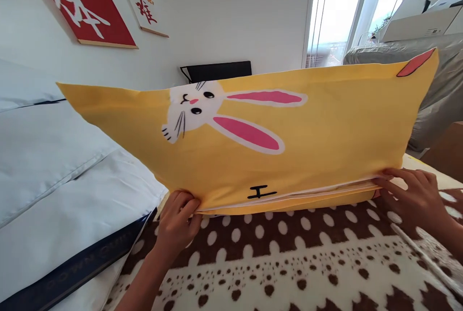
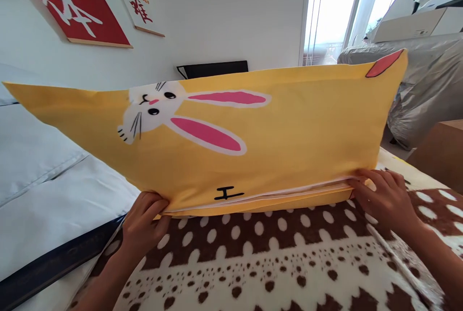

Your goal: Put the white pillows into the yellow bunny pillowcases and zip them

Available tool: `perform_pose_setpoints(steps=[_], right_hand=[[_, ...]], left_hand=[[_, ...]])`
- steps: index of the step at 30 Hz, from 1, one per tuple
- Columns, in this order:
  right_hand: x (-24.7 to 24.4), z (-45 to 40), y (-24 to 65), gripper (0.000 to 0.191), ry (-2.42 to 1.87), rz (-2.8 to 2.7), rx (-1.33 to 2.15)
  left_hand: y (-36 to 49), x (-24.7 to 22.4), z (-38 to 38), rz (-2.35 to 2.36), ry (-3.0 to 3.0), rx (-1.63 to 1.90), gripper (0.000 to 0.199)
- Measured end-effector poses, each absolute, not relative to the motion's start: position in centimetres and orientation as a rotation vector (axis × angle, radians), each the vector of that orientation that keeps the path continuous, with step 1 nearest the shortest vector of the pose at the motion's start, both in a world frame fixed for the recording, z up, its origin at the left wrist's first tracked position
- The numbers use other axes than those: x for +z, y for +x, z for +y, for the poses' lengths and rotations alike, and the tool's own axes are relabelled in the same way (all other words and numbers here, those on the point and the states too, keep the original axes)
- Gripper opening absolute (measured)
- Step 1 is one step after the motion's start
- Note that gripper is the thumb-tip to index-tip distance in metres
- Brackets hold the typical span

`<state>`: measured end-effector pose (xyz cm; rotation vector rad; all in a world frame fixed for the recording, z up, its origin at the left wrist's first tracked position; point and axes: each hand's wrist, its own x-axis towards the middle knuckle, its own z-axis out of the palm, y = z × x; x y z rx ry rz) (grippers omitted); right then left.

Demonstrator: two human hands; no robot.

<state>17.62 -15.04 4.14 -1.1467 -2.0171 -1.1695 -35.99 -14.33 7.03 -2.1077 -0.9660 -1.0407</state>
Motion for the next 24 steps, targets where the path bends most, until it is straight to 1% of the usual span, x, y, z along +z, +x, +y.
perform_pose_setpoints(steps=[2, 6, 8, 11, 15, 17, 19, 22, 24], right_hand=[[2.9, -14.7, 18.5, 0.010, -1.138, -1.928, -1.144], [1.5, -14.6, 18.2, 0.019, -1.105, -1.851, -0.964], [1.3, -14.6, 17.7, 0.022, -1.070, -1.811, -0.882], [0.9, -14.7, 17.4, 0.023, -1.074, -1.780, -0.816], [0.9, -15.1, 17.3, 0.025, -1.111, -1.760, -0.775], [1.9, -15.3, 17.1, 0.023, -1.085, -1.806, -0.722], [3.9, -15.3, 16.9, 0.020, -1.079, -1.898, -0.583], [7.5, -15.0, 16.8, 0.019, -1.242, -1.956, -0.200], [9.1, -14.8, 16.7, 0.025, -1.451, -1.877, 0.015]], left_hand=[[-35.6, 7.0, -14.2, -0.935, -1.976, -1.016, 0.018], [-32.0, 7.0, -14.3, -0.790, -1.816, -0.976, 0.026], [-28.2, 7.4, -14.5, -0.671, -1.925, -0.913, 0.024], [-21.0, 7.9, -14.8, -0.503, -2.211, -0.760, 0.018], [-12.0, 7.8, -14.4, -0.506, -2.353, -0.613, 0.026], [-9.1, 7.5, -13.9, -0.558, -2.319, -0.622, 0.022], [-7.5, 7.1, -13.7, -0.599, -2.309, -0.653, 0.018], [-6.8, 6.8, -14.1, -0.581, -2.342, -0.681, 0.024], [-6.7, 6.6, -14.5, -0.560, -2.348, -0.698, 0.030]])
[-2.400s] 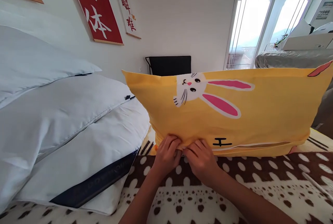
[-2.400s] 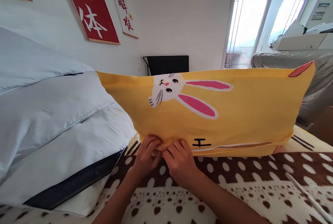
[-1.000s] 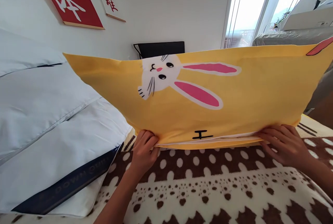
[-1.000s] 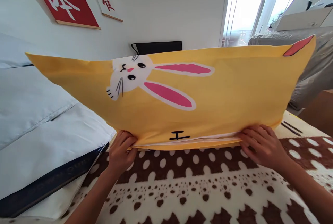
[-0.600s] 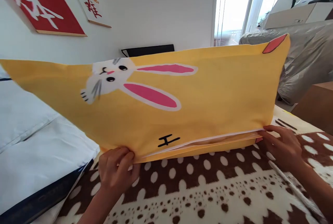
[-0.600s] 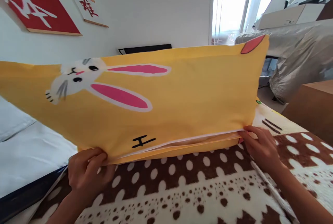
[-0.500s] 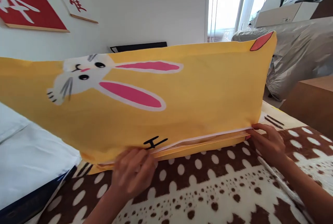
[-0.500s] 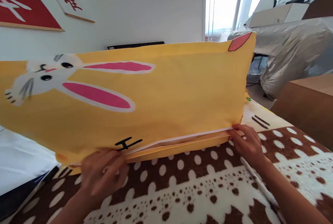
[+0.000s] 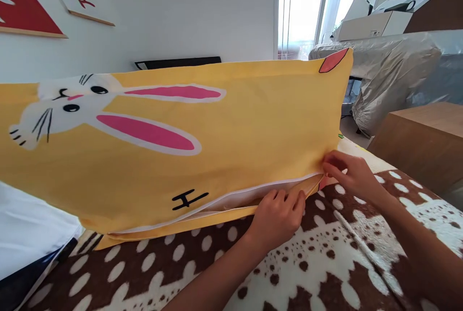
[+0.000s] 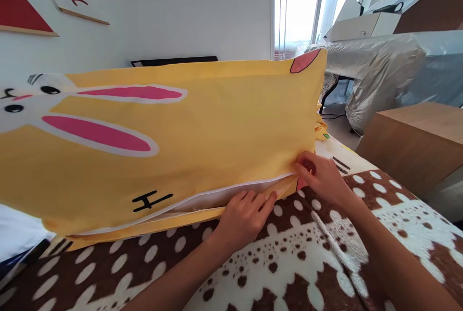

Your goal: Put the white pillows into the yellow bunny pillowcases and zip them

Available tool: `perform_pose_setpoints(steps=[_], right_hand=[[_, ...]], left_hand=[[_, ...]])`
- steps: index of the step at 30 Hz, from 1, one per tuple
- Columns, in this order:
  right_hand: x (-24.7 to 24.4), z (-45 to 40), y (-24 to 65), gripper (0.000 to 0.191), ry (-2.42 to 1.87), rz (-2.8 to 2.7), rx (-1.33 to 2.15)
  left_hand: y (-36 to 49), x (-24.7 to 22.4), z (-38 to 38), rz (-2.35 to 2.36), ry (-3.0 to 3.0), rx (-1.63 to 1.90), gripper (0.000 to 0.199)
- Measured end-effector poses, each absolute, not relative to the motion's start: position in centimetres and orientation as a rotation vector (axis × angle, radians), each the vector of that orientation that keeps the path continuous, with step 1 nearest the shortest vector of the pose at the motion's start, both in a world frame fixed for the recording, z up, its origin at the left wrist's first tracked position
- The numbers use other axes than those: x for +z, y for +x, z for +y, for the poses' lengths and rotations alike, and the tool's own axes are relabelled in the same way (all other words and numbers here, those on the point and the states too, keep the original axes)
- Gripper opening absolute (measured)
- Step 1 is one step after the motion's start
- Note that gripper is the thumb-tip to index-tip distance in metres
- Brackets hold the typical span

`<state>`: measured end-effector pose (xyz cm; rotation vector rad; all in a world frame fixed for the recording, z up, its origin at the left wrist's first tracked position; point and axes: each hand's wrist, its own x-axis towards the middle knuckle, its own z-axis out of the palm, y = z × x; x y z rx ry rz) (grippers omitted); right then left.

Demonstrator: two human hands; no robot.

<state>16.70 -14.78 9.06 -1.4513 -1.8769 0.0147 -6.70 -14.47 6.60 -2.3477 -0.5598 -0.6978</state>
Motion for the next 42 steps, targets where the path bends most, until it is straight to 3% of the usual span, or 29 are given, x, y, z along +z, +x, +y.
perform_pose_setpoints(steps=[5, 9, 13, 22, 32, 42], right_hand=[[7.5, -14.7, 15.9, 0.052, -1.624, -1.701, 0.330], [4.5, -14.9, 14.8, 0.045, -1.370, -1.463, 0.717], [3.8, -15.1, 14.5, 0.042, -1.205, -1.335, 0.869], [4.2, -16.3, 15.2, 0.041, -1.137, -1.385, 0.874], [3.9, -16.7, 15.4, 0.036, -1.138, -1.419, 0.727], [3.5, -16.4, 15.5, 0.038, -1.103, -1.469, 0.759]], left_hand=[[-6.7, 6.5, -15.0, -0.554, -2.316, -0.766, 0.037], [-6.5, 6.3, -15.0, -0.541, -2.327, -0.708, 0.034], [-6.6, 6.1, -15.0, -0.586, -2.337, -0.669, 0.032], [-5.5, 6.6, -16.1, -0.740, -2.310, -0.695, 0.014], [-0.1, 7.4, -16.0, -0.900, -2.508, -0.820, 0.007], [0.7, 7.4, -15.1, -1.253, -2.703, -0.838, 0.021]])
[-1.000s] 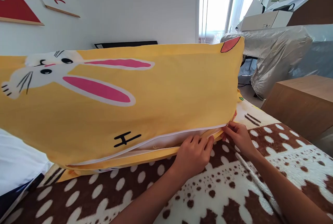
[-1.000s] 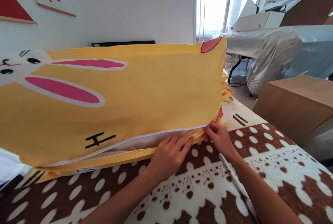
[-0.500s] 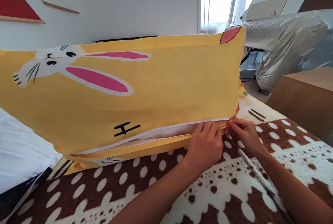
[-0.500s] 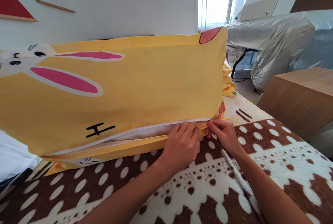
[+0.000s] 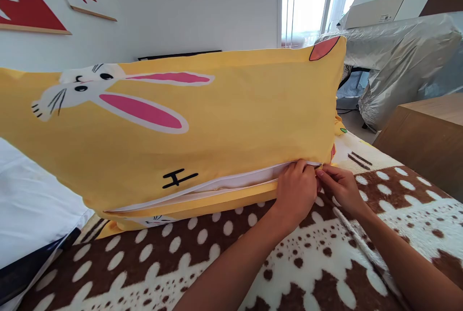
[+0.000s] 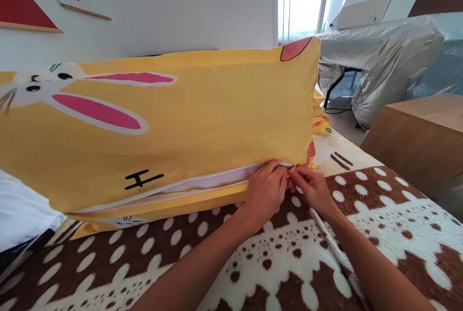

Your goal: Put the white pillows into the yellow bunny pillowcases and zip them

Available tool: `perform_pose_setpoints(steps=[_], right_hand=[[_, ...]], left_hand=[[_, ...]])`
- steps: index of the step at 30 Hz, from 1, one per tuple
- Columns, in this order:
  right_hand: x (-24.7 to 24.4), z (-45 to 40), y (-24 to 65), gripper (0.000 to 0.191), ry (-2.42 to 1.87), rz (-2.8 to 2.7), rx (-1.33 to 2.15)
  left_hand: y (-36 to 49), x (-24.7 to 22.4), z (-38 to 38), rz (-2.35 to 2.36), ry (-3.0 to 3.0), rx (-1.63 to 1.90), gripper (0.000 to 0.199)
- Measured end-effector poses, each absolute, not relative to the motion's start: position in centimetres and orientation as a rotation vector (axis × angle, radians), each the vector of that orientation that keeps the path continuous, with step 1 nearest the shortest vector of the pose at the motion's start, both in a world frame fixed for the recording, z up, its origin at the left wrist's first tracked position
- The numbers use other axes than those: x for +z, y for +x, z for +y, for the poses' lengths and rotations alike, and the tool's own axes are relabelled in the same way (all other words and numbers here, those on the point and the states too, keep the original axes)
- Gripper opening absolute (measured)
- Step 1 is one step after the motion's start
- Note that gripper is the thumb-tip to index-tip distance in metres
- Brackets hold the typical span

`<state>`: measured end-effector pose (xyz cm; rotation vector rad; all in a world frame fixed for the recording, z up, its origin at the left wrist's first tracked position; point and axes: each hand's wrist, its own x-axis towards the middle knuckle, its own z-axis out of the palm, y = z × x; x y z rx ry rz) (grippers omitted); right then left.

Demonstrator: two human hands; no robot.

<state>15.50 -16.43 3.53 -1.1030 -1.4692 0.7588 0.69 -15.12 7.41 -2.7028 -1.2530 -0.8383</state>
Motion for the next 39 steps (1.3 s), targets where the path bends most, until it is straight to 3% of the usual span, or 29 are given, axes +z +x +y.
perform_pose_setpoints(steps=[10, 14, 20, 26, 39], right_hand=[[2.7, -15.7, 16.2, 0.034, -0.985, -1.524, 0.825], [2.6, -15.8, 16.3, 0.034, -0.973, -1.520, 0.854], [2.2, -15.7, 15.8, 0.040, -0.961, -1.331, 0.937], [2.5, -15.6, 15.1, 0.037, -0.895, -1.064, 1.063], [4.0, -15.6, 14.9, 0.038, -0.953, -0.935, 1.041]], left_hand=[[1.2, 8.1, -13.8, -1.479, -2.894, -0.950, 0.021], [1.2, 8.4, -13.6, -1.458, -2.922, -0.842, 0.023], [1.4, 7.5, -14.5, -1.219, -2.758, -0.596, 0.018], [1.7, 6.3, -14.7, -0.936, -2.519, -0.656, 0.016], [-1.3, 8.1, -16.1, -0.977, -2.262, -0.642, 0.017]])
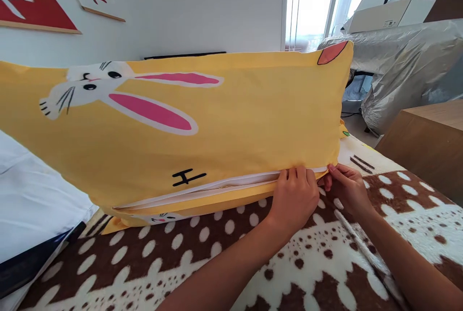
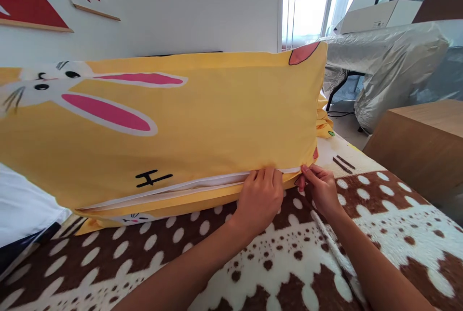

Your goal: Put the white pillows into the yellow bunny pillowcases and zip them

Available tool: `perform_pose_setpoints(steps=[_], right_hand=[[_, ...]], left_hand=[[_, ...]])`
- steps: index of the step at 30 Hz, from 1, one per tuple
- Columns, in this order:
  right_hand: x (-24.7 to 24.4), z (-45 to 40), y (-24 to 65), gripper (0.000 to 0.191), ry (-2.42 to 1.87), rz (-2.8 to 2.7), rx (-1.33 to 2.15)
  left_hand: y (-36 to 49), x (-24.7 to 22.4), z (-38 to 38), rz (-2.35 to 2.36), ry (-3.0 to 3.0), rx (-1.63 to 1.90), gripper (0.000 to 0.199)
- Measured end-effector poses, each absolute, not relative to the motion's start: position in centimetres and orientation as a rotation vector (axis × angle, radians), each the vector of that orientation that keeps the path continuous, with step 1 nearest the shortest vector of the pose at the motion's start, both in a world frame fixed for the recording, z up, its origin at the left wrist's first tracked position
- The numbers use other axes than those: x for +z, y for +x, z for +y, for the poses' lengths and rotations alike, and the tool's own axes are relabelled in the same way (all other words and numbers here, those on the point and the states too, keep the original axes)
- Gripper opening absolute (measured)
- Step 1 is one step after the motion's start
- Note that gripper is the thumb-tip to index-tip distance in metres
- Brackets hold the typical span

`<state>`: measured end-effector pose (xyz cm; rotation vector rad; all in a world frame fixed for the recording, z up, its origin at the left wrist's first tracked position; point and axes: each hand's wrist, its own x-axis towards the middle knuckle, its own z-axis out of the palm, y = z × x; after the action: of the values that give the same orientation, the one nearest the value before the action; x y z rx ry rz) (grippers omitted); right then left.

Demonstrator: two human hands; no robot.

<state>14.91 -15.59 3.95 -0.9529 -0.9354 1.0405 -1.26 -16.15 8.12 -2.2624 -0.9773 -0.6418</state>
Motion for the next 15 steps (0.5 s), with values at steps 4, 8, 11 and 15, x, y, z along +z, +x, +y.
perform_pose_setpoints(steps=[4, 8, 11, 15], right_hand=[[3.2, -15.6, 15.3, 0.042, -1.021, -1.071, 1.022], [3.4, -16.2, 15.9, 0.035, -1.345, -1.294, 0.399], [6.1, -17.0, 15.2, 0.016, -1.256, -1.510, -0.305], [11.1, -17.6, 12.1, 0.009, -1.171, -2.333, -0.520]], left_hand=[[-4.1, 8.7, -17.2, -0.969, -2.237, -0.619, 0.017], [-5.6, 8.6, -18.0, -0.952, -2.282, -0.682, 0.016], [-5.7, 8.3, -18.2, -0.949, -2.315, -0.733, 0.015], [-5.5, 8.0, -17.7, -1.009, -2.360, -0.835, 0.012]])
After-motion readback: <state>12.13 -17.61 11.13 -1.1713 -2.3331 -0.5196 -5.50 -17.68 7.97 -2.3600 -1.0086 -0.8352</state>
